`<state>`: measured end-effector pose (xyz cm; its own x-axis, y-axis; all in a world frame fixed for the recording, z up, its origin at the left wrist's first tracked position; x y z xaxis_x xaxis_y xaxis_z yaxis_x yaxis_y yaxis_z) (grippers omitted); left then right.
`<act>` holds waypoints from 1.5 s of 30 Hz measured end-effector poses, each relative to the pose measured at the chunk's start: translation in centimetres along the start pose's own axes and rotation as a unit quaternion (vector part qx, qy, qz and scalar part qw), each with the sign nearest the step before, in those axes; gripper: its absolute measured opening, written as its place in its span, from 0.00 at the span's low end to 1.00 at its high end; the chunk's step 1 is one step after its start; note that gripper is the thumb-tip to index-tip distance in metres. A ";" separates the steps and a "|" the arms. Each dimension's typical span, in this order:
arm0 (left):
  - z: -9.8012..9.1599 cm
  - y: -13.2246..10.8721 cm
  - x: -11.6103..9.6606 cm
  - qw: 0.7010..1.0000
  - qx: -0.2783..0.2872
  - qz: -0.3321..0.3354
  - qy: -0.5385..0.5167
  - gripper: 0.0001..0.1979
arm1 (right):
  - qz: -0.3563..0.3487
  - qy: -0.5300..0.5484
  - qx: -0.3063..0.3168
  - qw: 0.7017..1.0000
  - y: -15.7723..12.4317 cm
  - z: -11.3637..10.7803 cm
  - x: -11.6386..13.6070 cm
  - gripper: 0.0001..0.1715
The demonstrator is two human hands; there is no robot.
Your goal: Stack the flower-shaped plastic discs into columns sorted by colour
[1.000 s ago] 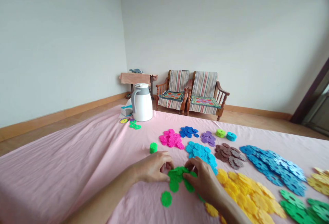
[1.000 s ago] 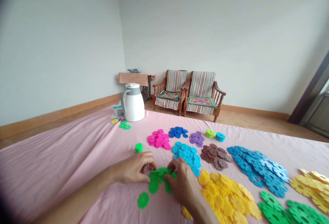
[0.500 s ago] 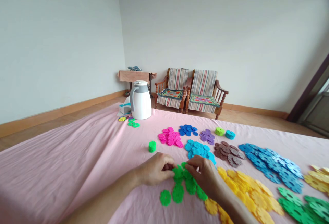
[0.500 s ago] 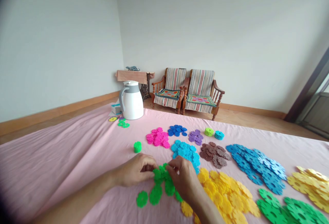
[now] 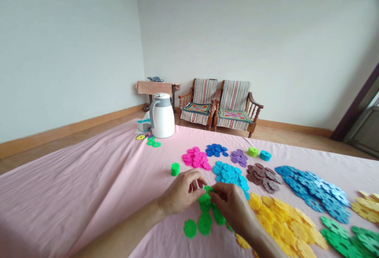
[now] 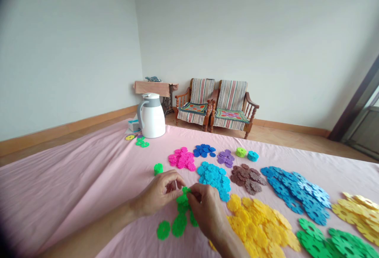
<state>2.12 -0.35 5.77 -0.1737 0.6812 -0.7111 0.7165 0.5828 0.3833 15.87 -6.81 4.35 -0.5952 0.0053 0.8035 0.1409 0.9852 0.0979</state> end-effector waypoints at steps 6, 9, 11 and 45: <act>-0.9 0.1 0.6 0.998 -0.013 -0.059 -0.011 0.04 | -0.015 0.018 -0.045 0.999 0.4 -0.8 -0.5 0.15; -1.6 -0.2 1.9 0.991 -0.006 -0.128 0.024 0.04 | 0.007 0.012 -0.070 0.997 0.9 -1.3 -1.5 0.19; -1.7 -0.6 2.7 0.984 0.019 -0.171 0.052 0.04 | 0.013 -0.012 -0.072 0.997 1.0 -1.3 -1.8 0.17; -0.6 -0.7 1.5 0.990 0.066 -0.072 0.097 0.14 | 0.001 -0.032 -0.064 0.997 1.1 1.7 0.3 0.10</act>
Point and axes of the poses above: each hand's wrist, its own y-axis towards the middle knuckle, its own z-axis out of the palm, x = y × z, the point moved 4 cm from there along y, towards the middle knuckle, and after that the axes turned 4 degrees about z, right-handed, at the moved point
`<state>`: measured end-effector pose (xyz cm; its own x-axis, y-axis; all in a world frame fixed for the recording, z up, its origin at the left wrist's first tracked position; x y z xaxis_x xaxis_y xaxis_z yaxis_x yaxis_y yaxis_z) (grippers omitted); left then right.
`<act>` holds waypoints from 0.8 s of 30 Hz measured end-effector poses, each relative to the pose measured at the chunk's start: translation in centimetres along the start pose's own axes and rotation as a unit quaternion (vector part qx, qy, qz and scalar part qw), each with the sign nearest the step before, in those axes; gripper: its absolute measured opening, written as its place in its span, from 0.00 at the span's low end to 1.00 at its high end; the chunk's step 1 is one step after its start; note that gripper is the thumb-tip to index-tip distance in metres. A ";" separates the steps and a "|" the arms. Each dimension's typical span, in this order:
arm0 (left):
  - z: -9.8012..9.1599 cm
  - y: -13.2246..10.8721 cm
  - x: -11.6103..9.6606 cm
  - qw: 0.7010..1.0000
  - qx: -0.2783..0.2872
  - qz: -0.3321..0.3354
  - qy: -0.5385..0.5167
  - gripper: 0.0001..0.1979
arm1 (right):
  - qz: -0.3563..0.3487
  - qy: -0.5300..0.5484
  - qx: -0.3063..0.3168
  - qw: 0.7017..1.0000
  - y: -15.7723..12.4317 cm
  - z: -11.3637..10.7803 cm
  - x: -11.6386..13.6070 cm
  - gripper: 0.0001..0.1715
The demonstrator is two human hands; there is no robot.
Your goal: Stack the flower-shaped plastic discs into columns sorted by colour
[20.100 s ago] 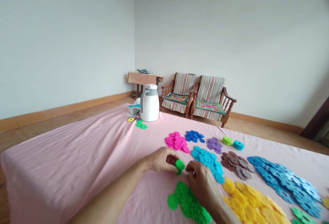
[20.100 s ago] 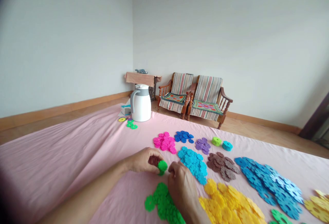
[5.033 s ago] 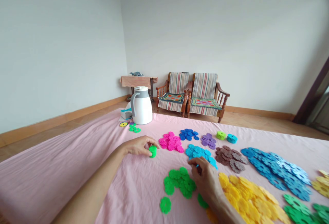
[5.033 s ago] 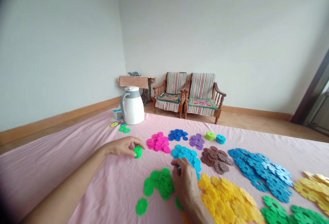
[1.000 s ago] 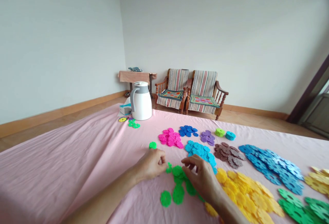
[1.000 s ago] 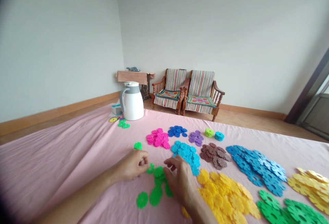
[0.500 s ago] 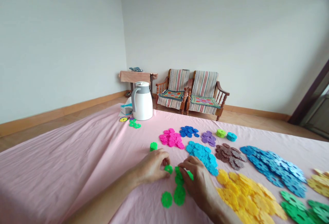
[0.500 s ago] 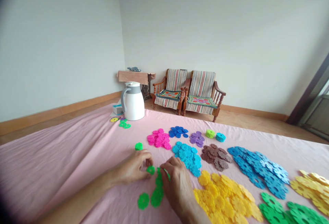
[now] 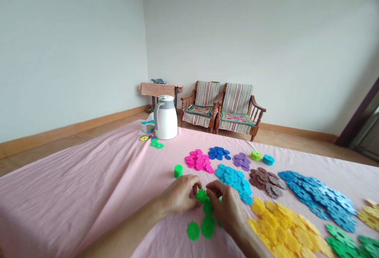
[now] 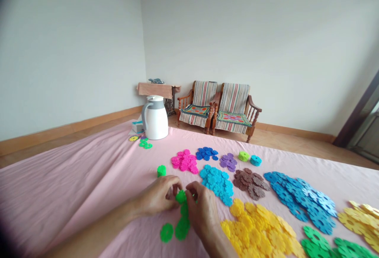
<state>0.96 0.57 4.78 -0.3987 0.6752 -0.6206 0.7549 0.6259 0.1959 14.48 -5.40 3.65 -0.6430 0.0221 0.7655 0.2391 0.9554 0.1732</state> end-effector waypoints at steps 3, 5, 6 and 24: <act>-0.1 0.0 -0.3 1.000 0.001 0.008 0.001 0.14 | -0.021 -0.037 -0.004 0.999 0.0 -0.8 -0.7 0.11; -0.2 0.0 -0.5 1.000 0.003 0.018 0.003 0.12 | -0.034 -0.059 0.015 0.998 -0.2 -1.2 -0.9 0.11; -0.2 0.0 -0.6 1.000 0.004 0.022 0.005 0.11 | -0.041 -0.070 0.027 0.996 -0.3 -1.3 -0.9 0.12; -0.1 0.0 -0.1 1.000 0.013 0.010 -0.005 0.14 | -0.015 -0.025 -0.035 0.999 0.0 -1.7 -1.0 0.10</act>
Point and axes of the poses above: each hand's wrist, its own y-axis towards the middle knuckle, its own z-axis out of the palm, x = y × z, the point moved 4 cm from there along y, towards the middle knuckle, and after that the axes turned 4 degrees about z, right-handed, at the moved point
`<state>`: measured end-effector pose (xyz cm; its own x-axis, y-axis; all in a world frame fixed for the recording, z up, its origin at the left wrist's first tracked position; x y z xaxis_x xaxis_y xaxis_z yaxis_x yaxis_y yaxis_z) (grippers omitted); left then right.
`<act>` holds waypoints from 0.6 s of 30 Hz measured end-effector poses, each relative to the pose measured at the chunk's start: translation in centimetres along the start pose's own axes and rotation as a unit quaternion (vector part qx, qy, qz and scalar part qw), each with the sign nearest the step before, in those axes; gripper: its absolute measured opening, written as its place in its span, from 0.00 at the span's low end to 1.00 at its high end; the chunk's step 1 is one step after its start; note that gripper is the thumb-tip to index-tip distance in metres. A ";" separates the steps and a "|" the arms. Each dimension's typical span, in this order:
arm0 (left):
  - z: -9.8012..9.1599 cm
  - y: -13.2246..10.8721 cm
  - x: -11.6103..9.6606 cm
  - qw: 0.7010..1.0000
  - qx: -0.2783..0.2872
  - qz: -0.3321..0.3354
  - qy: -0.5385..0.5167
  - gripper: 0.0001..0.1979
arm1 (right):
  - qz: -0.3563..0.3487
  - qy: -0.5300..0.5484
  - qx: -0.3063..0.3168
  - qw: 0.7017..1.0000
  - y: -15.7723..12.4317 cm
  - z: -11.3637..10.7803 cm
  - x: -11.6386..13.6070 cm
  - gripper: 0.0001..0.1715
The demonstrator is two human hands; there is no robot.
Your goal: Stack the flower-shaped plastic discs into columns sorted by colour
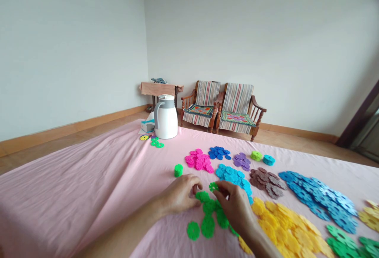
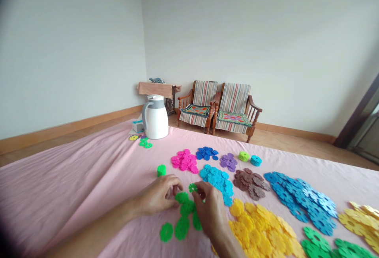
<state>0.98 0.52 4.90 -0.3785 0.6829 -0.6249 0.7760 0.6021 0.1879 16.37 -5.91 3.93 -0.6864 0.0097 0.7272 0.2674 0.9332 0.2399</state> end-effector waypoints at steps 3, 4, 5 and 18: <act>0.0 0.0 0.0 1.000 0.000 -0.004 -0.004 0.15 | 0.021 0.042 0.029 0.999 -0.2 0.5 0.8 0.10; 0.1 0.0 0.0 1.000 -0.002 -0.003 -0.005 0.15 | 0.025 0.051 0.047 0.997 -0.3 0.7 1.0 0.10; 0.1 0.0 0.0 1.000 -0.004 -0.001 -0.006 0.15 | 0.027 0.056 0.062 0.996 -0.4 0.9 1.1 0.11; 0.0 0.0 -0.1 1.000 -0.009 0.002 -0.006 0.14 | -0.051 -0.063 0.036 0.996 -1.0 1.1 0.6 0.18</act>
Point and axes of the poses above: each hand's wrist, its own y-axis towards the middle knuckle, its own z-axis out of the palm, x = y × z, the point moved 4 cm from there along y, towards the middle knuckle, and after that the axes turned 4 degrees about z, right-handed, at the moved point
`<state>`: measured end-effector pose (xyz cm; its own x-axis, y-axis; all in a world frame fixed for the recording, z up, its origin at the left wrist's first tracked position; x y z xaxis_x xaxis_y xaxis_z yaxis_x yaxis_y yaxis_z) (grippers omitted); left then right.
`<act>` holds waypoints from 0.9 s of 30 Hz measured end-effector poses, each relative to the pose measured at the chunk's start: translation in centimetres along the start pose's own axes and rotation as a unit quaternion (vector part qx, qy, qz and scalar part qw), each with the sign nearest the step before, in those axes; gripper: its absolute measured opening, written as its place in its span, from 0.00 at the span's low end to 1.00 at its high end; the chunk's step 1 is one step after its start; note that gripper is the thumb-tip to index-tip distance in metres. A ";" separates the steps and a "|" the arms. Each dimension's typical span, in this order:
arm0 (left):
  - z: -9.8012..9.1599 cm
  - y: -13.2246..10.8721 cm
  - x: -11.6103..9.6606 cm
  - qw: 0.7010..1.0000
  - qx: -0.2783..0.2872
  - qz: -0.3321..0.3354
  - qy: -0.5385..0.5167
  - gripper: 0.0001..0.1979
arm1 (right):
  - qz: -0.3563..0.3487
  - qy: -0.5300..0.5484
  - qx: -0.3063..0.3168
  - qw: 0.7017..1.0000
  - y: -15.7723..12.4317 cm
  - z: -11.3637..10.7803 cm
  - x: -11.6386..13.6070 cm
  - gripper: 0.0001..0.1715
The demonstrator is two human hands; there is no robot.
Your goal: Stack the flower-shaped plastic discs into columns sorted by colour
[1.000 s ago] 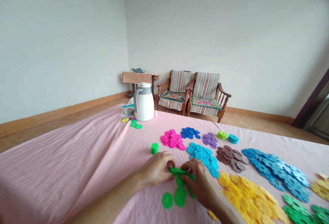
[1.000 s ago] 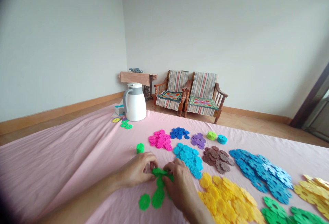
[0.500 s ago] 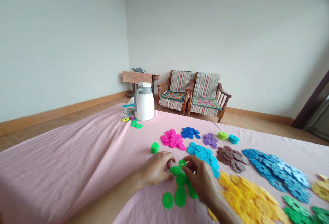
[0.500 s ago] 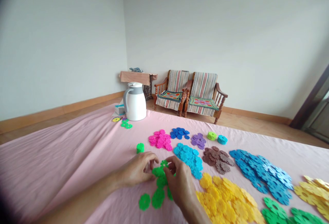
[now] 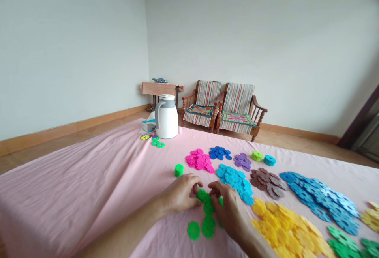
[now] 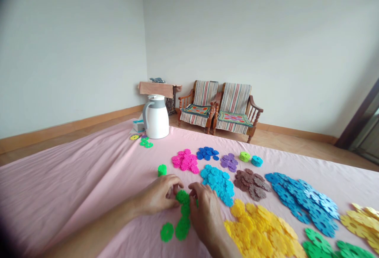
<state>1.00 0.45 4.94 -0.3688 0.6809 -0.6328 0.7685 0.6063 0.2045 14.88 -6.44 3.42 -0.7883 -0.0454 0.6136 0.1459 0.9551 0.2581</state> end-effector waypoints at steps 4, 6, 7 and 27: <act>0.1 0.0 0.2 1.000 0.003 -0.006 0.010 0.13 | -0.017 0.030 0.016 0.999 0.0 0.1 0.8 0.19; 0.0 0.0 0.2 1.000 0.004 -0.006 0.014 0.12 | -0.014 0.048 0.015 0.999 0.1 -0.1 0.9 0.19; 0.0 0.0 0.2 1.000 0.003 -0.006 0.016 0.12 | -0.011 0.052 0.012 0.999 0.1 -0.4 0.8 0.19; -0.2 0.0 -0.3 0.999 0.021 0.023 0.035 0.10 | -0.010 0.007 0.043 0.999 0.1 -1.4 0.3 0.10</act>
<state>1.04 0.37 5.24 -0.3669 0.7363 -0.5685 0.8064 0.5565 0.2004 15.52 -6.74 4.70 -0.7820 -0.0688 0.6195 0.0776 0.9754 0.2063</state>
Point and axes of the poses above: each hand's wrist, its own y-axis towards the middle knuckle, its own z-axis out of the palm, x = y × z, the point moved 4 cm from there along y, towards the middle knuckle, and after that the axes turned 4 degrees about z, right-handed, at the moved point
